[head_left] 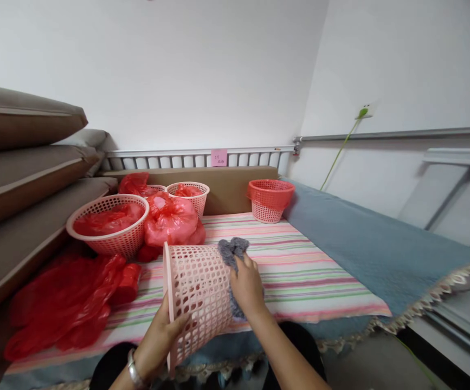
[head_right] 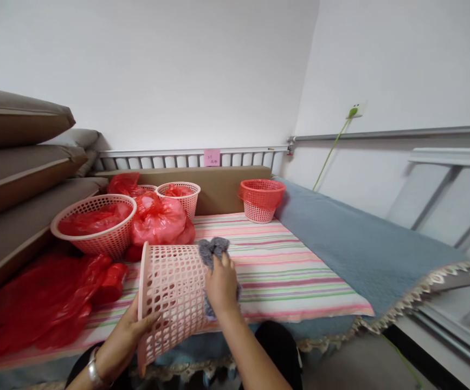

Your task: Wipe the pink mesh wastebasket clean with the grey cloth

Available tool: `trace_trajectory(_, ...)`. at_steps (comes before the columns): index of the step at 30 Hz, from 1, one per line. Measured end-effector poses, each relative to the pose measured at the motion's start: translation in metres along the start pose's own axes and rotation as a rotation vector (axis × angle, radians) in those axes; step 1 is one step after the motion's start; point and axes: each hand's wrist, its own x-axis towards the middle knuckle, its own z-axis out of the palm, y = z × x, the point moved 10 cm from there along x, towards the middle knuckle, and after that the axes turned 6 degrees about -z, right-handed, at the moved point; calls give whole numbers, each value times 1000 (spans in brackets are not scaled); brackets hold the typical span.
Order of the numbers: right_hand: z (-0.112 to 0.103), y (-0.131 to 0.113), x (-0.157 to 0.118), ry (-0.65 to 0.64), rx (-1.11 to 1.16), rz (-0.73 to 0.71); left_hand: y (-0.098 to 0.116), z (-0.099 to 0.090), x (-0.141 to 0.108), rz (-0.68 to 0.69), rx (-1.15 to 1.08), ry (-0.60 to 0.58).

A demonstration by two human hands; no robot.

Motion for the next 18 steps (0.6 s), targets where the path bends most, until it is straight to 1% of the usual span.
trace_trajectory(1, -1, -18, -2, -5, 40, -42, -3, -1, -1, -1, -8, 1)
trace_trajectory(4, -4, -84, -11, -38, 173, -188, -11, -1, -5, 19, 6, -4)
trace_trajectory(6, -6, -122, -20, -54, 248, -275, -12, -4, -7, 65, 67, 38)
trace_trajectory(8, -8, -146, -29, -57, 292, -331, -12, -9, -9, 105, 134, 97)
trace_trajectory(9, -7, -150, -33, -55, 300, -344, -13, -11, -10, 115, 160, 124)
trace_trajectory(11, -5, -145, -37, -49, 291, -358, -18, -12, -9, 118, 173, 141)
trace_trajectory(13, 0, -125, -36, -41, 246, -356, -26, -10, -6, 97, 139, 106)
trace_trajectory(15, 4, -90, -28, -33, 163, -316, -32, -5, -5, 72, 96, 65)
trace_trajectory(18, 5, -19, -10, -7, 12, -138, -37, 1, -7, 47, 80, 50)
